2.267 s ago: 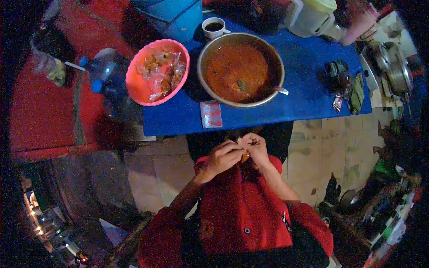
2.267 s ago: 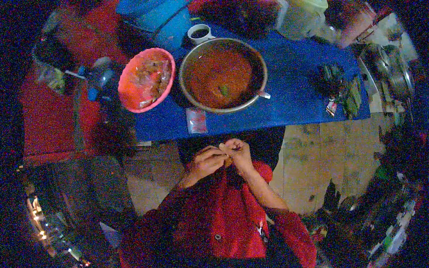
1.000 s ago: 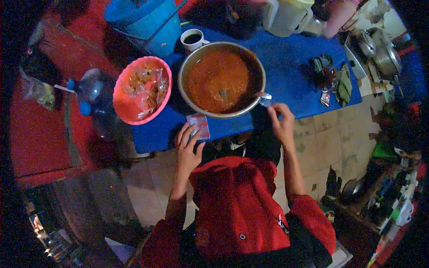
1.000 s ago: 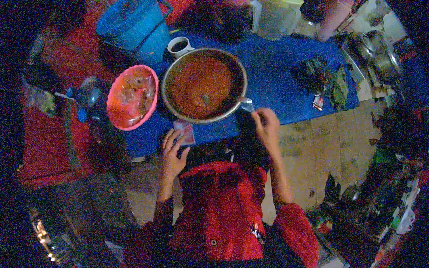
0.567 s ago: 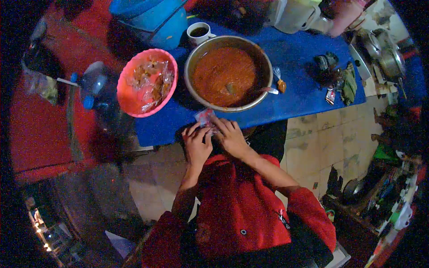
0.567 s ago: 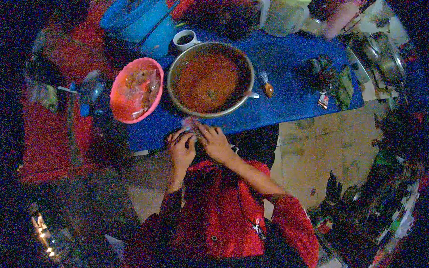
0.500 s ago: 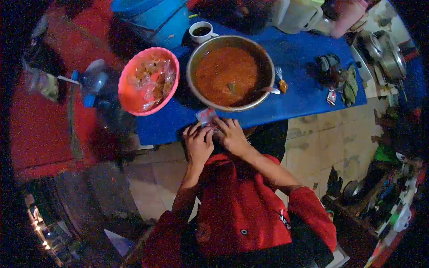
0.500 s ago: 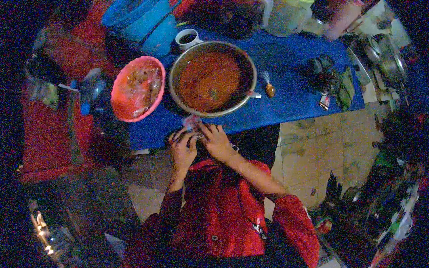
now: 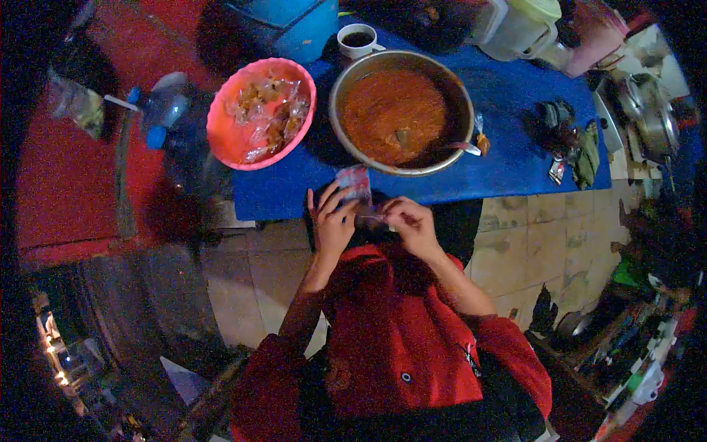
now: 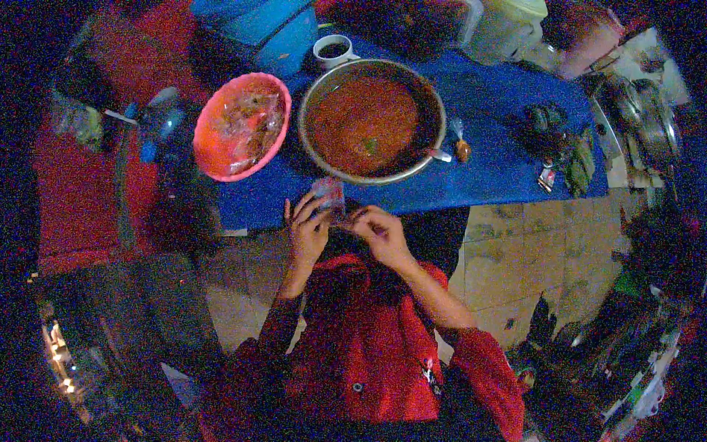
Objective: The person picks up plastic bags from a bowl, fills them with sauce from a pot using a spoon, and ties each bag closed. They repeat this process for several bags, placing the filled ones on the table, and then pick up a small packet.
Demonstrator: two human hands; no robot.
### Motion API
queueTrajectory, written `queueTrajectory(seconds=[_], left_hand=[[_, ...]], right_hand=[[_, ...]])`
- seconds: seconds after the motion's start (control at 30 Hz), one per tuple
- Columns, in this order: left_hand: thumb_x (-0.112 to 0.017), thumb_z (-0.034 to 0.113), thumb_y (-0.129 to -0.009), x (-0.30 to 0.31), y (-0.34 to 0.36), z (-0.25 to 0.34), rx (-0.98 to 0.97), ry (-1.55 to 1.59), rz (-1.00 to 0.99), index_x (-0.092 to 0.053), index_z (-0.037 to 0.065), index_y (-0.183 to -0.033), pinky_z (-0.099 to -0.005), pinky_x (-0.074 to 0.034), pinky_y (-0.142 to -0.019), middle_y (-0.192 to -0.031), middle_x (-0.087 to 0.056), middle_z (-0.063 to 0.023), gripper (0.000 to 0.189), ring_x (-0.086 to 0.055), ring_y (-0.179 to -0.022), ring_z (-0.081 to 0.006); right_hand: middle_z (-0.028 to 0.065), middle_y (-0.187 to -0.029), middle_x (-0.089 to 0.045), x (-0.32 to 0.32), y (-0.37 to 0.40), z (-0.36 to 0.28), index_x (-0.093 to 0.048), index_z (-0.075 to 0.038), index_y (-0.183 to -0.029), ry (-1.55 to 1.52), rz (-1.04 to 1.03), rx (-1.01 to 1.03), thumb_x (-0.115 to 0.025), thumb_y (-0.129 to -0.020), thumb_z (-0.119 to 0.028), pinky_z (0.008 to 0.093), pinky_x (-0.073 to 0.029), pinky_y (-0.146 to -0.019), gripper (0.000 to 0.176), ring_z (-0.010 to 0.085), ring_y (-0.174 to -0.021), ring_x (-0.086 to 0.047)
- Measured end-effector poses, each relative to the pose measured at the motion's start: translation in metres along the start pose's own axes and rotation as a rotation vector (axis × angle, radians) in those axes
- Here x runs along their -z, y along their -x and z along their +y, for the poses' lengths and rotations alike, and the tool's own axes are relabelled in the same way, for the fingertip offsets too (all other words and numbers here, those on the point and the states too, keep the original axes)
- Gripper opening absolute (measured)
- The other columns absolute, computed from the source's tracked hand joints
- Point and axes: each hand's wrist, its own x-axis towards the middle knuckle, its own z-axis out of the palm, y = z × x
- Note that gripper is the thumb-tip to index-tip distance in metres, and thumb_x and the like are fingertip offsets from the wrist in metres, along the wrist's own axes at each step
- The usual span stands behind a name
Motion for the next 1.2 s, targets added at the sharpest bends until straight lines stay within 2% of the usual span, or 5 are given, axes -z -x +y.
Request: queueTrajectory(seconds=[0.17, 0.23, 0.4, 0.6, 1.2], left_hand=[[-0.068, 0.01, -0.076, 0.023, -0.008, 0.033, 0.034, -0.112, 0.036, -0.07, 0.013, -0.103, -0.0559, -0.024, -0.108, -0.119, -0.06, -0.0055, 0.028, -0.048, -0.121, -0.0274], [-0.064, 0.011, -0.082, 0.037, -0.004, 0.055, 0.152, 0.437, 0.138, -0.062, 0.005, -0.117, -0.0467, -0.035, -0.103, -0.119, -0.059, -0.0142, 0.035, -0.052, -0.117, -0.0305], [-0.065, 0.01, -0.086, 0.036, 0.002, 0.085, 0.501, 1.106, -0.134, -0.061, -0.001, -0.106, -0.0226, -0.049, -0.071, -0.093, -0.063, -0.0069, 0.023, -0.06, -0.084, -0.0108], [-0.064, 0.008, -0.085, 0.011, 0.013, 0.081, 0.435, 0.822, -0.105, -0.063, 0.001, -0.079, -0.0242, -0.04, -0.045, -0.057, -0.057, 0.0008, 0.01, -0.049, -0.046, -0.0097], [-0.06, 0.008, -0.086, 0.001, 0.008, 0.088, 0.5, 0.874, -0.023, -0.057, -0.001, -0.073, -0.0294, -0.04, -0.048, -0.061, -0.058, -0.0059, 0.017, -0.05, -0.05, -0.0101]], right_hand=[[0.002, -0.07, -0.061, 0.013, 0.01, -0.03, -0.057, -0.001, -0.077, -0.589, 0.032, -0.439, -0.06, -0.09, -0.012, 0.0241, -0.044, -0.059, 0.018, 0.0101, -0.064, -0.056], [0.0025, -0.069, -0.061, 0.006, 0.004, -0.037, -0.059, 0.0, -0.079, 0.075, 0.122, -0.288, -0.061, -0.089, -0.013, 0.0235, -0.044, -0.061, 0.017, 0.0089, -0.065, -0.055], [0.0069, -0.073, -0.065, 0.004, 0.003, -0.036, -0.064, 0.001, -0.084, 0.207, 0.053, -0.247, -0.061, -0.087, -0.011, 0.0264, -0.048, -0.065, 0.013, 0.0106, -0.069, -0.059], [0.0087, -0.07, -0.066, 0.011, 0.004, -0.051, -0.064, 0.001, -0.078, 0.275, 0.015, -0.149, -0.064, -0.087, -0.015, 0.0284, -0.048, -0.058, 0.018, 0.0117, -0.065, -0.062], [0.01, -0.071, -0.068, 0.019, 0.014, -0.041, -0.067, 0.001, -0.078, 0.304, 0.111, -0.242, -0.068, -0.084, -0.017, 0.0281, -0.049, -0.061, 0.019, 0.0117, -0.064, -0.061]])
